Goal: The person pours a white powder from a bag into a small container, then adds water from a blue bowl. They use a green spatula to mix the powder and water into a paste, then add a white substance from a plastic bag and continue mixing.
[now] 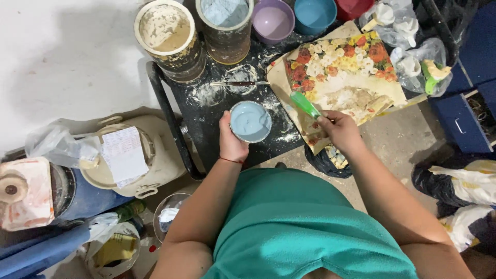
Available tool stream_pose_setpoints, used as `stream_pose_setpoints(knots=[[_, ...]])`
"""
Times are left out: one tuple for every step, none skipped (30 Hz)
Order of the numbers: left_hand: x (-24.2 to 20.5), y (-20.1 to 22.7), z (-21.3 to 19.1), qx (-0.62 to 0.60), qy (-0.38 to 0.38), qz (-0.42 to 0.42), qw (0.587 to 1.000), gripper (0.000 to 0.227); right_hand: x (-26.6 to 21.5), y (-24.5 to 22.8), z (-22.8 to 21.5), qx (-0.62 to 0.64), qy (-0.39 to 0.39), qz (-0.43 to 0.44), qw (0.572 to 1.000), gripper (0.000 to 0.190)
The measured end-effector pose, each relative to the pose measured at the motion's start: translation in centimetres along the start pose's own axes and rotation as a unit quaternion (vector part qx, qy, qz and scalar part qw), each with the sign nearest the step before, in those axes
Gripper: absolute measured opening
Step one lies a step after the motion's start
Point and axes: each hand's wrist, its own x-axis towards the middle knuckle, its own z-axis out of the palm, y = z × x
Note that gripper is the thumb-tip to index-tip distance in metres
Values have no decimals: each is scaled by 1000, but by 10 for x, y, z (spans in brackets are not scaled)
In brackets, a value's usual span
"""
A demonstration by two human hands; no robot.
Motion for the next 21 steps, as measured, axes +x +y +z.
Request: stream_pose_setpoints(knots=[[-1,-1,3,0,1,2,1000,40,-2,-12,4,1,-2,-1,1000,27],[-4,-2,6,1,-2,4,1000,39,-6,-23,8,-17,-30,-61,998,24],[-6,-3,8,3,-4,5,1000,39,-9,-34,12,-34,-58,-121,990,22],[-20,4,23,4,-3,5,1000,39,-11,-49,11,-33,-59,-119,991,22],[-34,10,38,8,-13,-1,1000,39,-12,-63,10,-98,-81,-197,972,21],[-47,17,54,12,-23,-8,1000,39,-13,-77,9,-162,-102,-273,943,22],[-45,15,54,13,-24,-8,1000,39,-11,-92,9,-161,-101,-272,943,22],[-45,13,53,34,-60,-31,997,41,-10,-106,9,-258,-91,-399,875,22],[-45,11,53,55,-95,-53,993,43,-9,-121,9,-347,-79,-514,781,23],[-46,5,54,58,-96,-55,992,43,-6,-137,10,-347,-76,-512,782,23],[-48,-1,54,74,-109,-65,989,45,-3,-152,11,-374,-81,-591,710,21],[-50,-8,55,91,-124,-76,985,47,0,-167,12,-397,-83,-663,630,20],[-54,-7,52,94,-125,-78,985,47,7,-170,14,-397,-79,-661,632,20],[-58,-5,49,145,-155,-65,975,52,13,-173,15,-428,-83,-673,597,18],[-63,-3,46,194,-184,-52,962,57,19,-177,18,-459,-86,-684,561,17],[-67,-1,50,197,-186,-54,961,57,18,-182,11,-460,-84,-682,563,17],[-71,3,55,249,-220,23,943,48,18,-187,5,-478,-84,-660,573,16],[-72,7,61,295,-252,104,916,40,20,-195,0,-497,-84,-640,580,15],[-58,-1,51,295,-255,105,915,40,21,-183,-3,-498,-81,-641,579,15],[-46,-11,40,190,-269,108,938,41,22,-169,-4,-523,-95,-598,600,9],[-33,-20,27,82,-280,110,950,45,24,-155,-6,-545,-108,-554,620,4]])
